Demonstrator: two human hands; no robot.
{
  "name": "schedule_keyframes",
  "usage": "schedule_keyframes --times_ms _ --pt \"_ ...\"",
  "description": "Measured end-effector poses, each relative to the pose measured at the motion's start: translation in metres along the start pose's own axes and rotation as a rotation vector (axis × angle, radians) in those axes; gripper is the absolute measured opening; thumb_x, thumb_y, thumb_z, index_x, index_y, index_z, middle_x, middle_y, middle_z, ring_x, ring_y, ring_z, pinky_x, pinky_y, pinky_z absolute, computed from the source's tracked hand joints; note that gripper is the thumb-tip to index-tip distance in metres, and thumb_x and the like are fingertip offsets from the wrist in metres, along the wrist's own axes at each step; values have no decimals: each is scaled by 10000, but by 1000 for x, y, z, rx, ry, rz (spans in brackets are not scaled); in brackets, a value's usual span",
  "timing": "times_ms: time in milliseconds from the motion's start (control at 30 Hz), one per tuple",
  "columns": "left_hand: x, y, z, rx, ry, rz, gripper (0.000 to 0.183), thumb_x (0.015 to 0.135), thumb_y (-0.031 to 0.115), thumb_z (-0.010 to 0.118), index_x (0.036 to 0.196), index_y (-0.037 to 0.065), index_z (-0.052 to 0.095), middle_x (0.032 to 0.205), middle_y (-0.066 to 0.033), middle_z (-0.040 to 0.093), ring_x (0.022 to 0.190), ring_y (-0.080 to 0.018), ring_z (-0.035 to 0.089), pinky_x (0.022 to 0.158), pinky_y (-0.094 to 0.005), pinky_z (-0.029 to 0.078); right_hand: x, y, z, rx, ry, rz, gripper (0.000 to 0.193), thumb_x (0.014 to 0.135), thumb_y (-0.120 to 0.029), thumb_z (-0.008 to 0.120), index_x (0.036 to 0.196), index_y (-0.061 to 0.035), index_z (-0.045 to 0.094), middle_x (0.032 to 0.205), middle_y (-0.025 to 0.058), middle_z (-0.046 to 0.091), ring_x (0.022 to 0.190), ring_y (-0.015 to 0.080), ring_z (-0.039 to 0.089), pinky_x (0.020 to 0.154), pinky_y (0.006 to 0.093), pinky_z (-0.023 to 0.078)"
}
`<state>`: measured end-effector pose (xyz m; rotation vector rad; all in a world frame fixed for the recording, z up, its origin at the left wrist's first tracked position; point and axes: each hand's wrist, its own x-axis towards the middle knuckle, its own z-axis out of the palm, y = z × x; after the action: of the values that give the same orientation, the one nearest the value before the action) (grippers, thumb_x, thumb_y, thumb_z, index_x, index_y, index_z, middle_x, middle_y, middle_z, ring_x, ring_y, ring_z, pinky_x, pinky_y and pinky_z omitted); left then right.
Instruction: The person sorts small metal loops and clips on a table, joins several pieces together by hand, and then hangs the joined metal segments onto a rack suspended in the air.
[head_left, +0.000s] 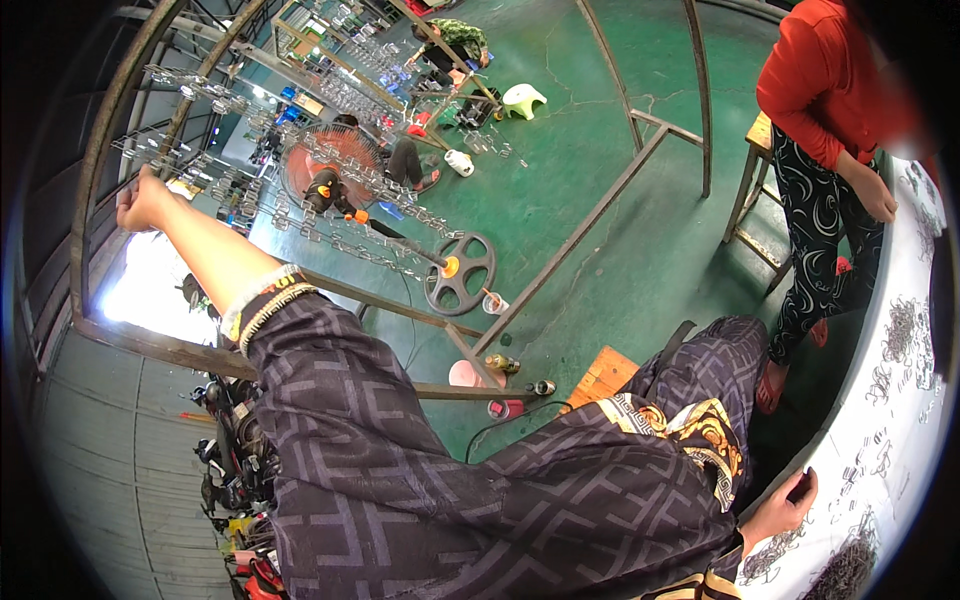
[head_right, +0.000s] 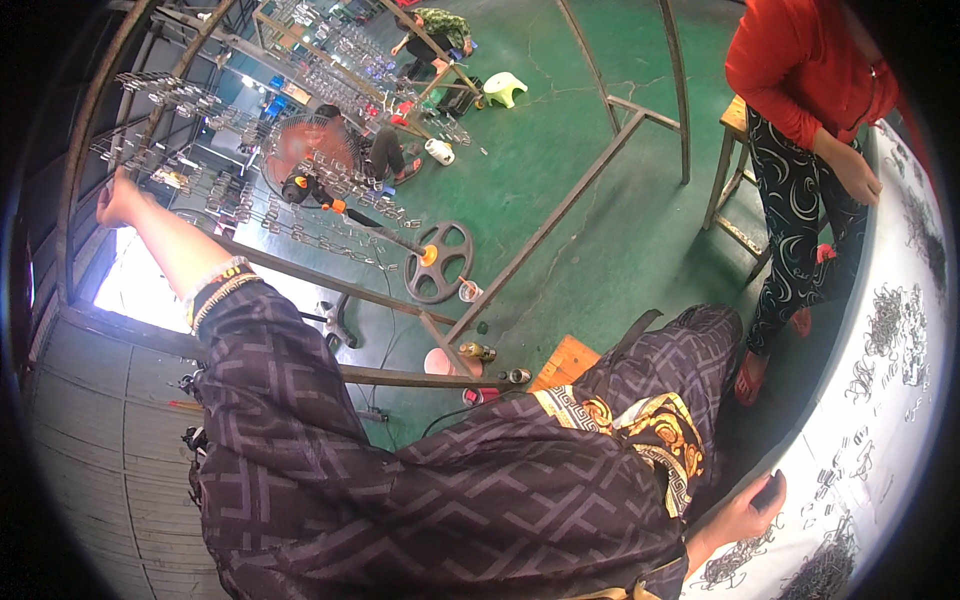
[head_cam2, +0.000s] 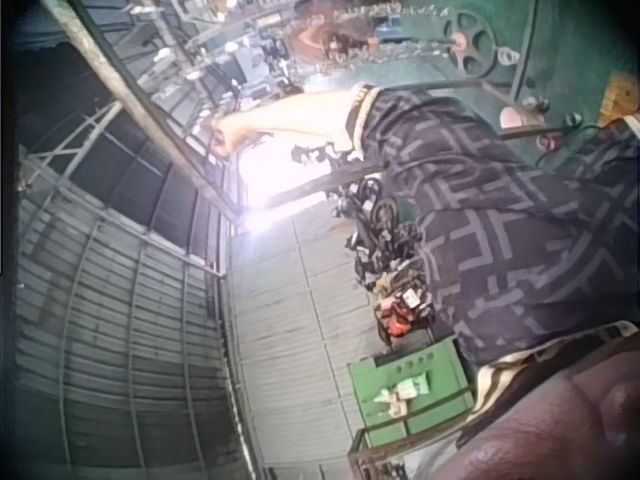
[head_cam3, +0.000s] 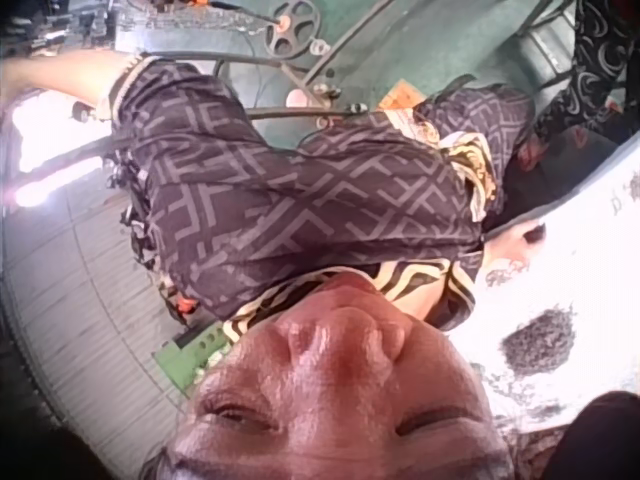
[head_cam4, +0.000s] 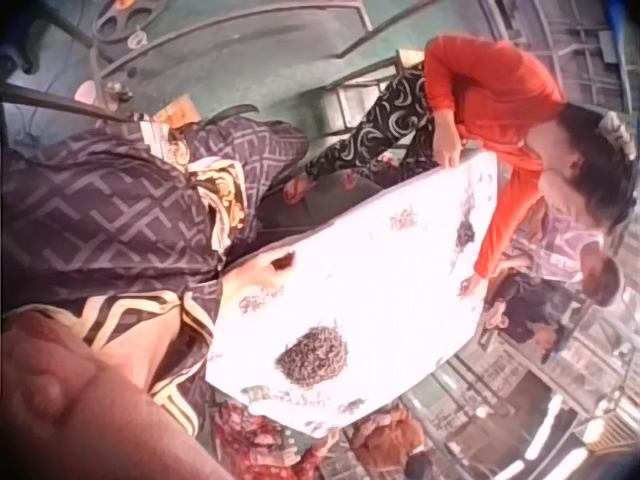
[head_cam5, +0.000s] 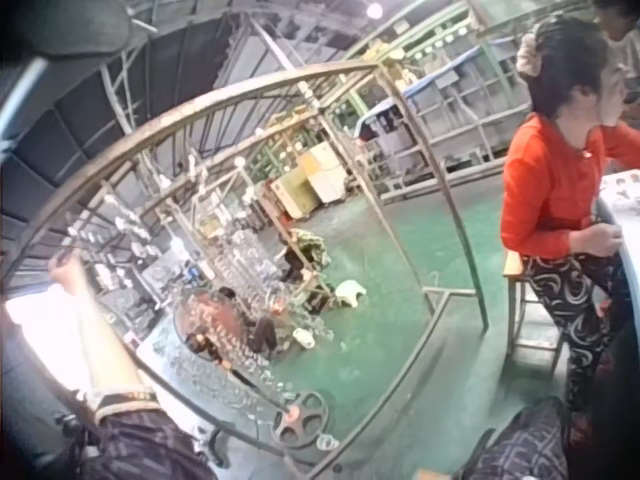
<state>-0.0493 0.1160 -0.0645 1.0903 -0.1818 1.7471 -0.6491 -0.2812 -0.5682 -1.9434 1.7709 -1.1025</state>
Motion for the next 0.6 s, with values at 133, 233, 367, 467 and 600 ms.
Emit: schedule_keyframes --times_ms 133,233,367,467,600 --pt "-5 -2 -24 -34 -75 -7 473 554 -43 856 897 -16 531 794 -156 618 689 -221 618 642 -311 537 0 4 0 -13 10 -13 191 901 -167 608 1013 -20 654 980 108 681 866 271 654 768 344 496" --pt "-8 -5 -64 50 -125 -9 393 608 -57 824 886 -21 549 793 -151 629 690 -220 626 596 -303 529 2 1 5 -31 -27 -34 196 903 -177 604 1011 -22 654 973 109 684 862 273 656 761 344 498" --pt "-53 -10 -85 119 -199 -61 347 667 -18 802 895 -28 540 807 -128 634 701 -181 614 624 -268 507 3 7 1 -54 9 -24 203 902 -184 606 1011 -20 654 966 112 685 860 277 657 760 347 499" --pt "-79 -44 -119 157 -253 -127 298 712 -2 774 891 -27 538 804 -107 617 695 -166 594 633 -260 489 4 7 1 -78 9 -20 211 903 -185 609 1017 -12 650 974 120 682 867 272 654 776 341 500" --pt "-124 -48 -173 265 -249 -260 239 777 25 724 904 -15 525 779 -81 598 631 -135 547 578 -248 451 2 -2 3 -69 -42 -27 223 903 -185 609 1022 -1 646 985 137 676 871 276 650 787 339 501"
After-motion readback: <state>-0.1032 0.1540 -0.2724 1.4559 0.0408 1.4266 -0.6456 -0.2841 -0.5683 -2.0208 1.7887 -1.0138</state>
